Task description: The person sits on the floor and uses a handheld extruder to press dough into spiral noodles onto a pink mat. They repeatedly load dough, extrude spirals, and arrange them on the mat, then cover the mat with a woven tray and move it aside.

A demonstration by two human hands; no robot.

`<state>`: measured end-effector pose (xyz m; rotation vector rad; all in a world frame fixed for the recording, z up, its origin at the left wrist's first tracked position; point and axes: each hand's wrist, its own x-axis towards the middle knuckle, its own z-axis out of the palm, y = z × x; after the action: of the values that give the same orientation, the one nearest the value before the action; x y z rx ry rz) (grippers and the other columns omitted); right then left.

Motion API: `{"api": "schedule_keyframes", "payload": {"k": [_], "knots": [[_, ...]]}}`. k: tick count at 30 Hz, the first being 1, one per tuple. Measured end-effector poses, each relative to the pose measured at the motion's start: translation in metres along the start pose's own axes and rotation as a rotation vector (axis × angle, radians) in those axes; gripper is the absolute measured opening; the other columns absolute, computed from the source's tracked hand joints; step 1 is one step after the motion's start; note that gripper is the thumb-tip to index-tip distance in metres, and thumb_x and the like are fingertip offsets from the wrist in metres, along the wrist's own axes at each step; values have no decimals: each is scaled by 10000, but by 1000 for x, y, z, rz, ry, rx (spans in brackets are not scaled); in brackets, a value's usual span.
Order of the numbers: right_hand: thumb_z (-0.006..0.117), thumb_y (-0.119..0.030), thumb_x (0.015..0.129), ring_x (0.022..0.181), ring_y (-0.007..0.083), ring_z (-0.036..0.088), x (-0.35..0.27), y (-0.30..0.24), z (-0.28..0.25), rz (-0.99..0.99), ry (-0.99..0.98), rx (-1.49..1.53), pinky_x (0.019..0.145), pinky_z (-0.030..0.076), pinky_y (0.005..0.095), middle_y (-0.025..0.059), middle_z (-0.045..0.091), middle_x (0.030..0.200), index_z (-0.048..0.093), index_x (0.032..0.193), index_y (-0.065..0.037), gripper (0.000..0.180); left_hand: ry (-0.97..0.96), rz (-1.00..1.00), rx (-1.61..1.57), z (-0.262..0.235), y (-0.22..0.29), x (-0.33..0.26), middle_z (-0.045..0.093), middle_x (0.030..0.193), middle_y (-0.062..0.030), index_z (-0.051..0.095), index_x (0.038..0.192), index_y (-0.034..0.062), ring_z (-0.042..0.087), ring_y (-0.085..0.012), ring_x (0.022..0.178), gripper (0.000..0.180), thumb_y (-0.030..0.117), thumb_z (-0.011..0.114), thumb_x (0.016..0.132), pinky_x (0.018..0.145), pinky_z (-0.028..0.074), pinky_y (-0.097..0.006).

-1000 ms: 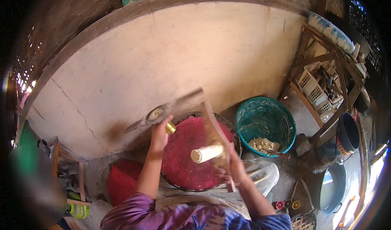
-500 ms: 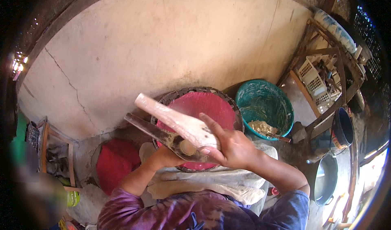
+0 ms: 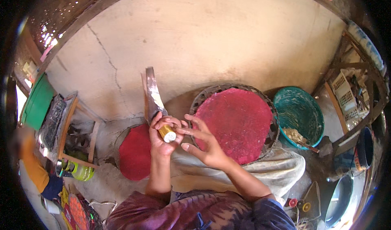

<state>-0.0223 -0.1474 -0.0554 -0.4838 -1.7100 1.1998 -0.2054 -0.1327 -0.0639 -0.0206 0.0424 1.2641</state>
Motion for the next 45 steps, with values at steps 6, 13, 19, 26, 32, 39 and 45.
{"api": "schedule_keyframes", "payload": {"k": [6,13,19,26,32,39,45], "knots": [[674,-21,872,1395,292,328,5,57,47,102,-6,355,1144,255,427,162,387,1477,679,1210,-98,347,16,-4,-237,-27,18,-20,495,529,90,452,522,201,579,-115,775,413,235,611,902,899,392,-354],[667,-11,880,1361,266,381,5,68,55,85,8,370,1123,294,420,146,533,1360,690,1143,-73,272,127,47,-241,-36,17,-24,529,564,60,431,496,197,579,-112,689,441,219,591,906,860,439,-350],[641,50,881,1259,243,497,6,68,59,81,-22,505,1069,386,388,134,566,1298,678,1051,-42,196,143,75,-114,-44,14,-30,538,568,16,440,487,177,597,-131,682,445,171,609,898,758,472,-342],[625,23,906,1277,238,487,9,82,73,150,-125,533,1073,386,388,139,541,1341,695,1107,-56,228,194,122,-68,-53,34,-47,517,539,30,419,504,186,583,-134,645,432,172,603,895,735,470,-346],[619,-11,920,1313,236,447,4,91,79,208,-111,491,1091,363,388,139,518,1371,706,1131,-54,232,62,63,-300,-59,43,-54,517,531,49,453,497,180,614,-133,709,424,179,576,903,807,446,-384],[629,15,908,1293,224,470,-1,100,85,180,-75,569,1083,375,386,128,518,1364,703,1104,-53,220,135,132,-278,-65,39,-54,520,529,44,460,499,180,622,-132,710,421,186,564,907,798,454,-398],[630,18,908,1285,212,477,5,107,92,186,-61,645,1065,392,377,117,522,1358,688,1053,-53,171,240,218,-168,-68,42,-50,506,534,25,404,477,195,587,-149,650,456,190,555,907,747,456,-387]]}}
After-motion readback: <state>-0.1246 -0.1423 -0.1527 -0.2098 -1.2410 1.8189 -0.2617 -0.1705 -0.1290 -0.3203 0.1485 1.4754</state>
